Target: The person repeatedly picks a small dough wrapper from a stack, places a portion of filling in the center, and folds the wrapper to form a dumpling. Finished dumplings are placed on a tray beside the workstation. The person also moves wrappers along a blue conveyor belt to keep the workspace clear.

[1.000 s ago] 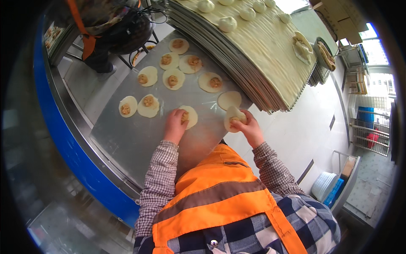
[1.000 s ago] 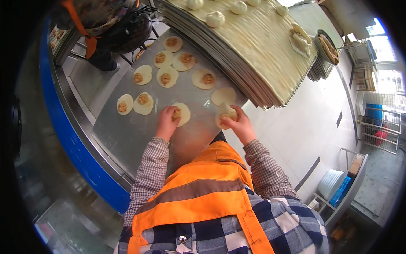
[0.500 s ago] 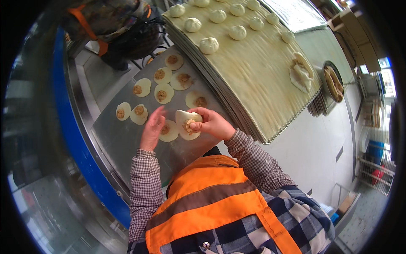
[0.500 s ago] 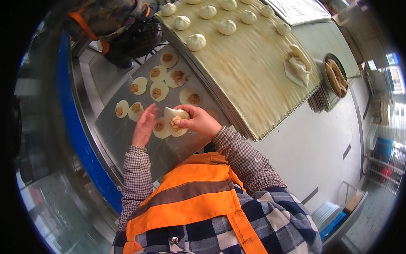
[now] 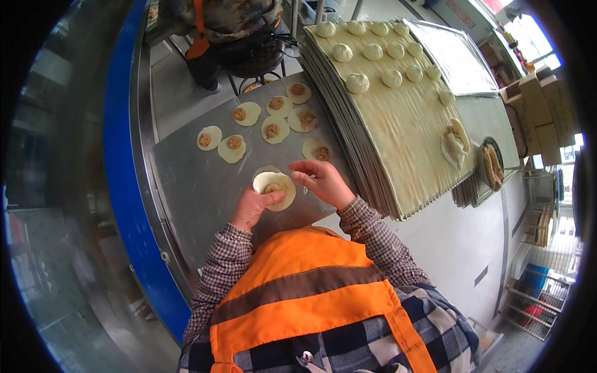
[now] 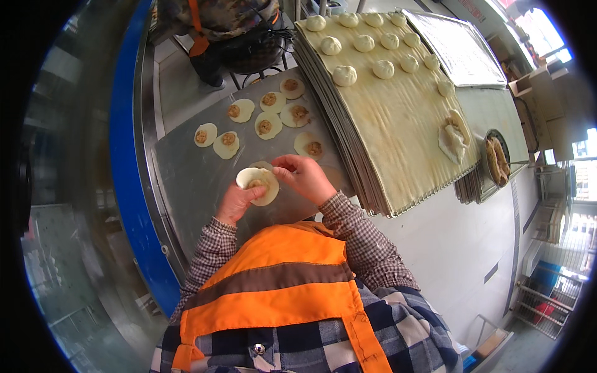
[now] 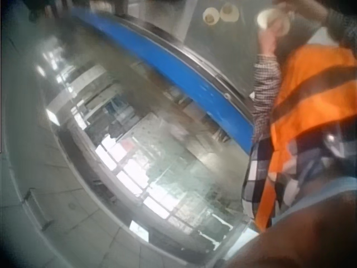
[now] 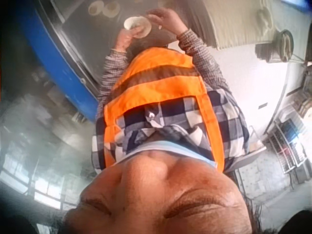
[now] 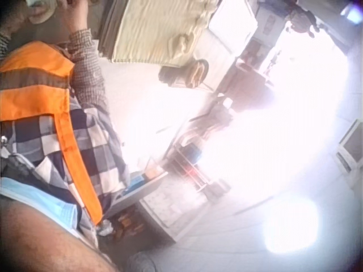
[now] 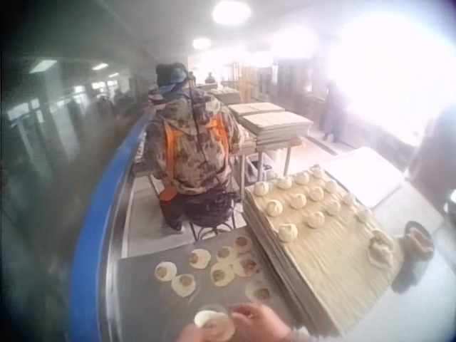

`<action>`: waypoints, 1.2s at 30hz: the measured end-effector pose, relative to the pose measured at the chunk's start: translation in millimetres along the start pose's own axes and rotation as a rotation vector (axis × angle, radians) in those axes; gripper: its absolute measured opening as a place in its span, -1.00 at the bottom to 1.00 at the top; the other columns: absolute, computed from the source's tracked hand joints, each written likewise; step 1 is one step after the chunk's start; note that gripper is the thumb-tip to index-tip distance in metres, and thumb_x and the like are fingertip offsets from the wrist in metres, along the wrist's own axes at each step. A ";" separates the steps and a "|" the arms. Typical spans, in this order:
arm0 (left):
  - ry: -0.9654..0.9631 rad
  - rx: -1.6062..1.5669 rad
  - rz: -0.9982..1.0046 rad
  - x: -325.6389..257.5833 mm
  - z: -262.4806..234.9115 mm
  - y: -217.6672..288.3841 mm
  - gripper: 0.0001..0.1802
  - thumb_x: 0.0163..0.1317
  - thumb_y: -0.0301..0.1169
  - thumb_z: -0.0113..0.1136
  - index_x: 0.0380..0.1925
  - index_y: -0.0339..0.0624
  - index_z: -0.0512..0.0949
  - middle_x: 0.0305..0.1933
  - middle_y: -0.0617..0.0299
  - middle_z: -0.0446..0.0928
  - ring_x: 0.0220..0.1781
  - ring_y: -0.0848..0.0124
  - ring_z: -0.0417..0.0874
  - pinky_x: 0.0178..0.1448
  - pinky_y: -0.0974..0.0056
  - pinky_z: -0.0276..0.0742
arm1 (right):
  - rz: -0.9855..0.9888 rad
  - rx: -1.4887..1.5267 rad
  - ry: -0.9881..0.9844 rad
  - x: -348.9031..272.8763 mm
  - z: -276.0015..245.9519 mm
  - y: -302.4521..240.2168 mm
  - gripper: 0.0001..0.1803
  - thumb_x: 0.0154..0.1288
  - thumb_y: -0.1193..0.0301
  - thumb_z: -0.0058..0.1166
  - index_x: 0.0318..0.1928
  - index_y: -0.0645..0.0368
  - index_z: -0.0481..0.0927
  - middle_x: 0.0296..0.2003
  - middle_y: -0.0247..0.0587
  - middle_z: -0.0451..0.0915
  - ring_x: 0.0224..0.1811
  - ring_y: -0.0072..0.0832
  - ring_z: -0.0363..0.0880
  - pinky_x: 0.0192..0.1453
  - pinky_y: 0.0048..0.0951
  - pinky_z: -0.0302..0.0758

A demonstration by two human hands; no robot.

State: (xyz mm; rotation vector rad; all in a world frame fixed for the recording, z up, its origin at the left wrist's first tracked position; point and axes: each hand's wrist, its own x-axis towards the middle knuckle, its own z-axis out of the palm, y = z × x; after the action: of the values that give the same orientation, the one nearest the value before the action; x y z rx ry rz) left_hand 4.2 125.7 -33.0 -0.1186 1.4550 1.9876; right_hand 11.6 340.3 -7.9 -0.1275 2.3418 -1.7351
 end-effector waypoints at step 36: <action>-0.020 0.417 -0.094 -53.5 -59.3 23.3 -0.69 0.30 -0.29 0.11 0.00 -0.14 0.50 -0.31 0.33 0.57 -0.56 0.59 0.50 -0.57 0.46 0.36 | -0.011 0.045 -0.090 -1.8 89.4 -35.9 -0.82 0.15 0.48 0.16 -0.22 0.24 0.58 -0.42 -0.03 0.61 -0.39 -0.12 0.60 -0.31 -0.30 0.51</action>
State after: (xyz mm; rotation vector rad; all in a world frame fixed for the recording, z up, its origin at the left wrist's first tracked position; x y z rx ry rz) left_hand 15.0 45.7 -12.9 0.0150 1.7822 1.5688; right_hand 31.6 246.5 1.8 -0.2075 2.2408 -1.7484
